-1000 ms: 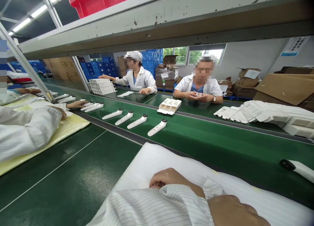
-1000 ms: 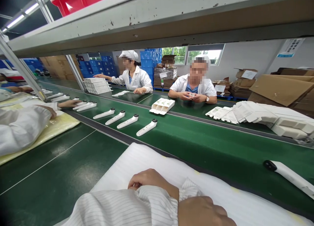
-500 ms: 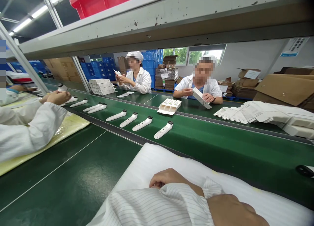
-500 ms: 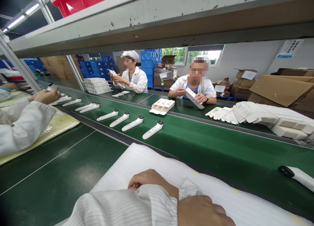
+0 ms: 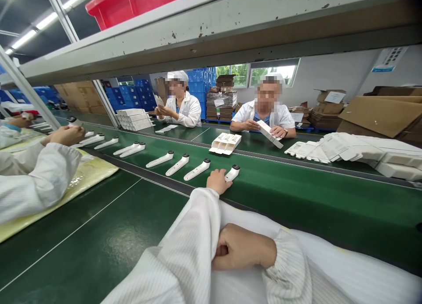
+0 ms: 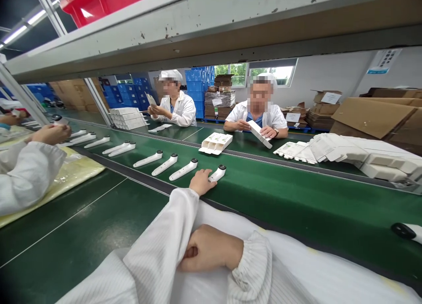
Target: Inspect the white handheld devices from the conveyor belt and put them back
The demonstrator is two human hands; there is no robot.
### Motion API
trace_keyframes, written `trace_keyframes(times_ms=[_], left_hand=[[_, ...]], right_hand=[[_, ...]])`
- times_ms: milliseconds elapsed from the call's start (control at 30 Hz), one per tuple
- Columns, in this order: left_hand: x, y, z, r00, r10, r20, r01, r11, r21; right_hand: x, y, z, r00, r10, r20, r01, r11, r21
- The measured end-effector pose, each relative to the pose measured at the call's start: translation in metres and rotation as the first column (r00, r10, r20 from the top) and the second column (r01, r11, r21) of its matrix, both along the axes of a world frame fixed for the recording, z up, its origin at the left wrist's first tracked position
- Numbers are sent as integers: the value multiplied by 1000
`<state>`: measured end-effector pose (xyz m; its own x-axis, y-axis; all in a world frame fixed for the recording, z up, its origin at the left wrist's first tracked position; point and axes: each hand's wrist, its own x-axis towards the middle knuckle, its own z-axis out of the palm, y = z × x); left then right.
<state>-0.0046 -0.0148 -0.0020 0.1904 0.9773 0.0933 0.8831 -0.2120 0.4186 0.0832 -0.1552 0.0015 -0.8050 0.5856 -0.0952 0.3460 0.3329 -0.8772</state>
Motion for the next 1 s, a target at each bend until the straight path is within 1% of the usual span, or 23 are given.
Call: trace_keyframes(times_ms=[67,100,167,200,233,267,300,333,367,400,433,467,533,600,667,767,800,833,867,900,933,967,1000], left_hand=[[2,4,-9,999,-26,-48,24,999,-37],[4,4,-10,999,-30,-25,29,998,-50],[8,1,-7,989,-11,150,30,992,-124],[9,-1,-5,950,20,311,41,981,-188],[10,-4,-1,867,73,493,74,959,-272],[10,-6,2,736,149,660,139,921,-363],[10,-9,5,574,240,783,230,870,-435],[10,-12,9,410,330,850,331,815,-476],[11,-15,12,271,406,873,421,766,-486],[14,-18,14,167,458,873,489,731,-476],[16,-21,16,92,488,868,531,713,-457],[20,-24,17,41,505,862,548,710,-442],[29,-30,17,-3,528,849,535,719,-445],[39,-35,13,3,550,835,485,730,-482],[49,-40,7,2,540,842,439,756,-486],[59,-43,-1,-34,429,903,443,816,-371],[59,-42,-3,-21,384,923,446,830,-335],[58,-39,-3,28,344,938,438,840,-321],[56,-36,-3,117,297,948,401,859,-319],[51,-31,-2,243,229,942,326,896,-302],[45,-26,-1,401,148,904,213,945,-249],[38,-21,0,578,84,812,79,984,-158],[31,-16,0,745,49,665,-39,999,-30]], right_hand=[[10,3,3,1000,-4,-9,4,997,-83],[17,6,5,999,-7,-33,1,988,-152],[34,14,10,998,-6,-66,-17,936,-352],[42,20,11,991,-74,-114,21,913,-406],[50,26,11,965,-205,-165,117,898,-425],[58,32,9,894,-390,-220,276,867,-414],[65,39,7,786,-561,-261,438,803,-405],[71,45,3,647,-708,-284,587,700,-407],[77,50,0,515,-805,-294,694,593,-410],[82,54,-3,416,-859,-298,754,509,-415],[87,57,-6,342,-887,-311,791,450,-413],[90,59,-7,296,-899,-323,814,414,-407],[94,61,-7,256,-898,-359,840,390,-377],[94,61,-6,271,-883,-383,843,410,-348],[92,61,-5,320,-860,-397,822,460,-334],[89,64,-8,363,-834,-415,794,510,-332],[89,66,-10,355,-836,-418,791,508,-342],[90,67,-12,343,-841,-419,787,500,-360],[92,68,-14,331,-846,-418,780,495,-383],[94,68,-16,320,-850,-419,770,491,-407],[95,69,-17,311,-851,-424,760,490,-427],[97,68,-17,305,-848,-432,749,495,-442],[98,68,-17,304,-844,-441,738,502,-452]])
